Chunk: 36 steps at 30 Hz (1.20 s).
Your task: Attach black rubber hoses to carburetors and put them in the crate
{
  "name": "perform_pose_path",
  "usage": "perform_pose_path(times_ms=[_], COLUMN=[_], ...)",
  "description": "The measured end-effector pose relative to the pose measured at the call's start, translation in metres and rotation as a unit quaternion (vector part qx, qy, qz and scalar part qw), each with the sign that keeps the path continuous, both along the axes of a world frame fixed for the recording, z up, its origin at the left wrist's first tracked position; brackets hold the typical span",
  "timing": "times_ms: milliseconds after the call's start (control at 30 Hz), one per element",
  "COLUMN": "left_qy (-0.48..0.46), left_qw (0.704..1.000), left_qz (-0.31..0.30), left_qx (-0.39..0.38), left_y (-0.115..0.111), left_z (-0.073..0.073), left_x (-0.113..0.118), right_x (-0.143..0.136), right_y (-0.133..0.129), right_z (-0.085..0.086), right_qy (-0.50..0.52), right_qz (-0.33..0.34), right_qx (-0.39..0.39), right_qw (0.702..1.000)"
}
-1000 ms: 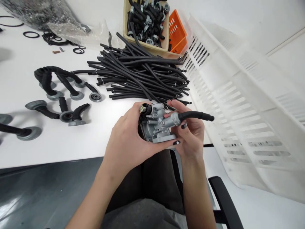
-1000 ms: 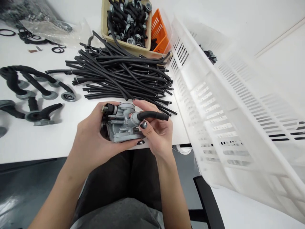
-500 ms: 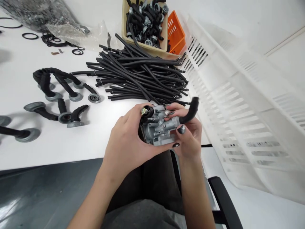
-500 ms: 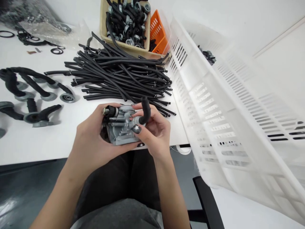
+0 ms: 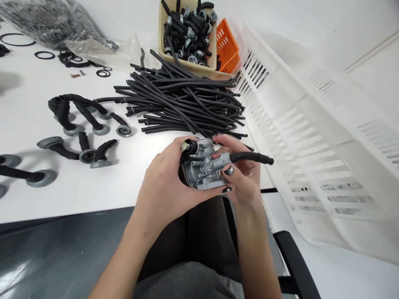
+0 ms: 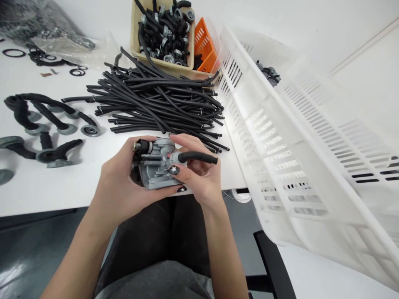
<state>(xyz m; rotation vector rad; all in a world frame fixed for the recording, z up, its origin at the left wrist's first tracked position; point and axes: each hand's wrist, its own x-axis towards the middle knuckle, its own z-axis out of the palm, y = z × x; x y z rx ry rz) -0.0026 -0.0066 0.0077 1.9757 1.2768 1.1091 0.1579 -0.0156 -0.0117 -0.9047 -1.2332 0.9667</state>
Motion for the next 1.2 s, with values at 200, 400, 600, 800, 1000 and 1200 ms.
perform_pose_path(times_ms=[200,400,600,800,1000,1200], left_qy=[0.018,0.004,-0.012,0.012,0.014,-0.001], left_qw=[1.0,1.0,1.0,1.0,1.0,1.0], left_qz=[-0.001,0.005,0.001,-0.001,-0.001,0.0], left_qx=[0.01,-0.007,-0.004,0.0,0.002,-0.016], left_y=[-0.0007,-0.0004,0.0012,-0.0006,-0.0015,-0.0009], left_z=[0.001,0.0012,-0.001,0.0008,0.001,0.0033], left_x=[0.001,0.0007,0.0,0.0001,0.0016,0.001], right_x=[-0.0034,-0.0014,-0.0024,-0.003,-0.0029,-0.0004], right_y=[0.0018,-0.0003,-0.0012,0.0005,-0.0004,-0.0011], right_z=[0.0014,0.0035,0.0051,0.0031,0.0008,0.0044], right_qy=[0.013,0.056,0.093,0.017,-0.013,0.029], right_qz=[0.0,0.027,0.029,0.005,-0.011,0.028], right_qx=[0.051,0.018,-0.016,-0.005,0.029,0.033], right_qw=[0.999,0.998,0.995,1.0,0.999,0.999])
